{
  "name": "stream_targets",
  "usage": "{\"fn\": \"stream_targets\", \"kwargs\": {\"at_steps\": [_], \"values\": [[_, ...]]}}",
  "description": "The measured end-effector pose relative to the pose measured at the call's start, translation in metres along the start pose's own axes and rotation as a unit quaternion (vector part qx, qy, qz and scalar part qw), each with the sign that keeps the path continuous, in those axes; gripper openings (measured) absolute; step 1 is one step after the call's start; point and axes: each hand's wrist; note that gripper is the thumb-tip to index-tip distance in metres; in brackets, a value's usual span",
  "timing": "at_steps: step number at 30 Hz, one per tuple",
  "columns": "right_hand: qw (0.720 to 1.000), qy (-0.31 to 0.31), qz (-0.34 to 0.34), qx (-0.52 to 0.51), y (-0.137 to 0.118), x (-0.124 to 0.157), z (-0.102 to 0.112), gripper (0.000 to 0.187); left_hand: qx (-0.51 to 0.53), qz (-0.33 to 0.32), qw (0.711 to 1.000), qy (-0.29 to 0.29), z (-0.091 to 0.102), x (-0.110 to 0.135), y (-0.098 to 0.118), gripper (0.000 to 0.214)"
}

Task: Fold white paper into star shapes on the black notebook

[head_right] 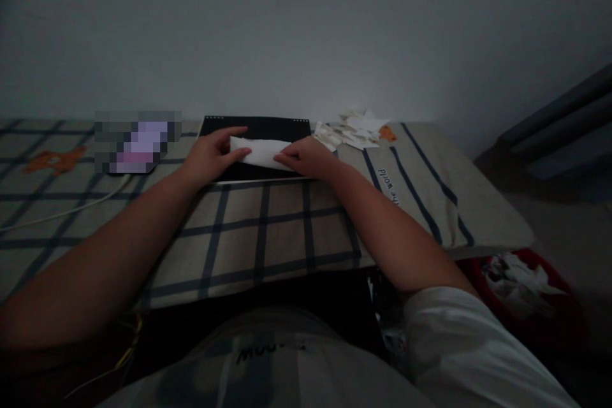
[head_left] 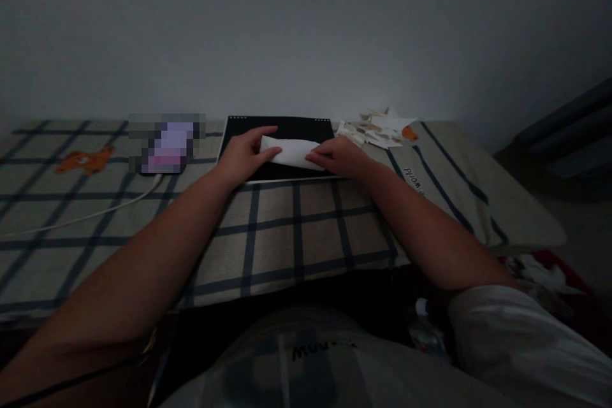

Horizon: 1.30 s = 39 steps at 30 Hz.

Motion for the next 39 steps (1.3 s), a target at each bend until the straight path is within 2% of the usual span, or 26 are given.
{"fn": "stream_targets", "kwargs": {"at_steps": [5,11,16,20,24,27,29,31,35,39], "values": [[0.999,0.026,0.0,-0.035,0.003,0.0,-0.007,0.047,0.001,0.005,1.0,0.012,-0.003,0.0,-0.002,0.074],[0.999,0.049,-0.007,-0.019,0.012,-0.003,-0.015,0.028,-0.054,0.013,0.998,-0.003,-0.001,0.003,0.004,0.075],[0.998,0.021,-0.051,-0.017,0.017,-0.003,-0.018,0.025,-0.065,0.01,0.998,-0.016,-0.001,0.004,0.007,0.073],[0.999,-0.011,-0.039,-0.028,0.018,-0.003,-0.017,0.025,-0.067,0.013,0.997,-0.025,-0.003,0.003,0.004,0.074],[0.999,0.003,-0.019,-0.03,0.02,-0.005,-0.016,0.029,-0.086,-0.008,0.996,-0.009,-0.005,-0.001,-0.001,0.068],[0.999,0.02,-0.017,-0.035,0.022,-0.006,-0.018,0.028,-0.097,-0.037,0.994,0.028,-0.003,-0.001,0.0,0.06],[0.998,0.033,-0.023,-0.04,0.022,-0.006,-0.02,0.025,-0.11,-0.06,0.991,0.054,0.0,0.001,0.006,0.054],[0.998,0.046,-0.037,-0.039,0.022,-0.007,-0.021,0.022,-0.128,-0.078,0.987,0.057,0.002,0.006,0.016,0.046],[0.995,0.059,-0.083,-0.019,0.02,-0.008,-0.02,0.02,-0.173,-0.104,0.98,-0.002,-0.002,0.019,0.041,0.043],[0.989,0.064,-0.13,-0.008,0.016,-0.009,-0.017,0.016,-0.212,-0.083,0.973,-0.049,-0.014,0.028,0.052,0.048]]}}
Point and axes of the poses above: each hand's wrist, its own x-axis away from the middle knuckle, its own z-axis out of the back of the hand, y = z × x, and after that the axes turned 4 degrees about z, right-handed
